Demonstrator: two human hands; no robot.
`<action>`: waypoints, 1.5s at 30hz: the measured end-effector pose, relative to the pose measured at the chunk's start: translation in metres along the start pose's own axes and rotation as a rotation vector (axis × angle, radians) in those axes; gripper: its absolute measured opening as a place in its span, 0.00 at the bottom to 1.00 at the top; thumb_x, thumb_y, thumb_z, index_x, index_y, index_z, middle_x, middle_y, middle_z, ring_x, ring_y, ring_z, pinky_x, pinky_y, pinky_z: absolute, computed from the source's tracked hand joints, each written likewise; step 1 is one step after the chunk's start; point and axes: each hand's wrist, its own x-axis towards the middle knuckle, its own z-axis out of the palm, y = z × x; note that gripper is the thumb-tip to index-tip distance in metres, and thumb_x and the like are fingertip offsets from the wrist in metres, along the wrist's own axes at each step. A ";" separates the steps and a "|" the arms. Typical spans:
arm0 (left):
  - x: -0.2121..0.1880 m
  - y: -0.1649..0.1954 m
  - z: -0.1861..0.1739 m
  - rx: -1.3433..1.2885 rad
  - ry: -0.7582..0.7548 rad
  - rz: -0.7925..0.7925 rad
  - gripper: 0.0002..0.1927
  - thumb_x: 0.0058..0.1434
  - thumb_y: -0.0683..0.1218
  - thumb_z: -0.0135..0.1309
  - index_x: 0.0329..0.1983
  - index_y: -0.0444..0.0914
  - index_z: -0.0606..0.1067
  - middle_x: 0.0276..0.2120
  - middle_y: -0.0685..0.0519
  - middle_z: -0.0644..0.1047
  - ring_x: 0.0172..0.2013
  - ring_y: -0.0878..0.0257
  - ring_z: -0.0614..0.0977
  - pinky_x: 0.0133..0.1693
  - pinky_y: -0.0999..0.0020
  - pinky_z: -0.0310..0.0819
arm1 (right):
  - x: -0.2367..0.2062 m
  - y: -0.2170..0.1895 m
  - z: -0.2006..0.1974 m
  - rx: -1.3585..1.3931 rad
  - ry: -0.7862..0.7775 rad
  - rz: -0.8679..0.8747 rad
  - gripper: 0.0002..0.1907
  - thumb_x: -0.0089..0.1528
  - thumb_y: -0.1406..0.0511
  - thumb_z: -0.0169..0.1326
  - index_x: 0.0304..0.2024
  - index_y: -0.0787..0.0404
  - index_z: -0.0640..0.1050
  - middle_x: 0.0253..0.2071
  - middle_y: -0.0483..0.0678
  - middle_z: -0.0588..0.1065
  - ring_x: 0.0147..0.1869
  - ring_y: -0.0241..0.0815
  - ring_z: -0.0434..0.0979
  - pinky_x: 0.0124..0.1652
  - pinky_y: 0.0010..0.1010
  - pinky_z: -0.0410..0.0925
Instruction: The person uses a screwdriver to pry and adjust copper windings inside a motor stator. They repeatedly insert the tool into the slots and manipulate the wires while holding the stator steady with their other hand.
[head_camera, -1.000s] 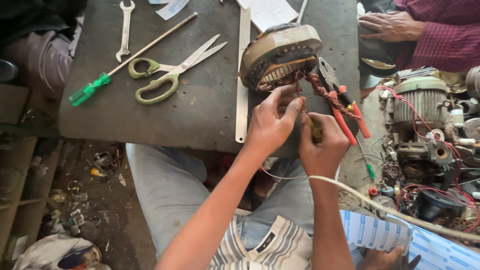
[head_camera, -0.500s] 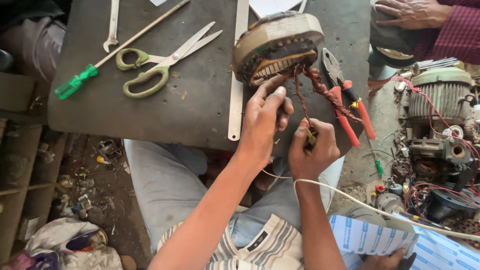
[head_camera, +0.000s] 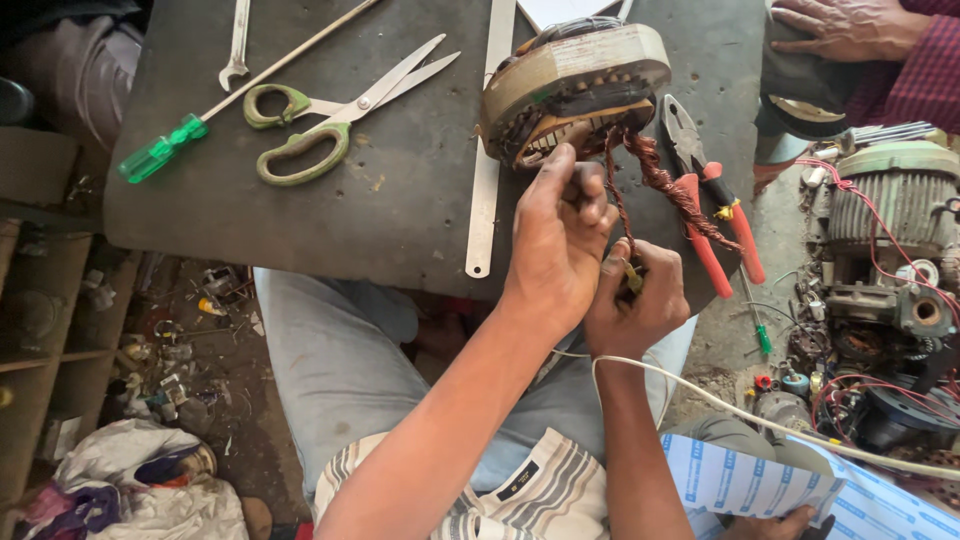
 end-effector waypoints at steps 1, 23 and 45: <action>0.001 -0.001 0.000 0.018 0.003 -0.003 0.08 0.74 0.49 0.50 0.46 0.40 0.70 0.29 0.56 0.73 0.27 0.71 0.69 0.32 0.73 0.64 | 0.000 0.000 0.000 -0.004 0.002 0.001 0.05 0.69 0.70 0.58 0.43 0.65 0.75 0.37 0.54 0.74 0.34 0.49 0.75 0.36 0.38 0.68; -0.028 0.028 0.001 1.472 -0.170 0.716 0.13 0.62 0.41 0.62 0.49 0.35 0.78 0.42 0.48 0.83 0.43 0.58 0.87 0.45 0.67 0.81 | 0.002 -0.001 0.001 0.045 0.036 0.037 0.09 0.69 0.67 0.58 0.49 0.65 0.75 0.40 0.51 0.74 0.37 0.45 0.74 0.38 0.36 0.67; -0.031 0.026 -0.008 1.487 -0.308 1.028 0.12 0.63 0.35 0.56 0.50 0.35 0.76 0.48 0.45 0.78 0.50 0.48 0.81 0.52 0.58 0.77 | 0.093 -0.049 -0.025 -0.031 -0.324 -0.220 0.18 0.58 0.74 0.58 0.50 0.60 0.82 0.46 0.53 0.80 0.48 0.53 0.82 0.47 0.38 0.73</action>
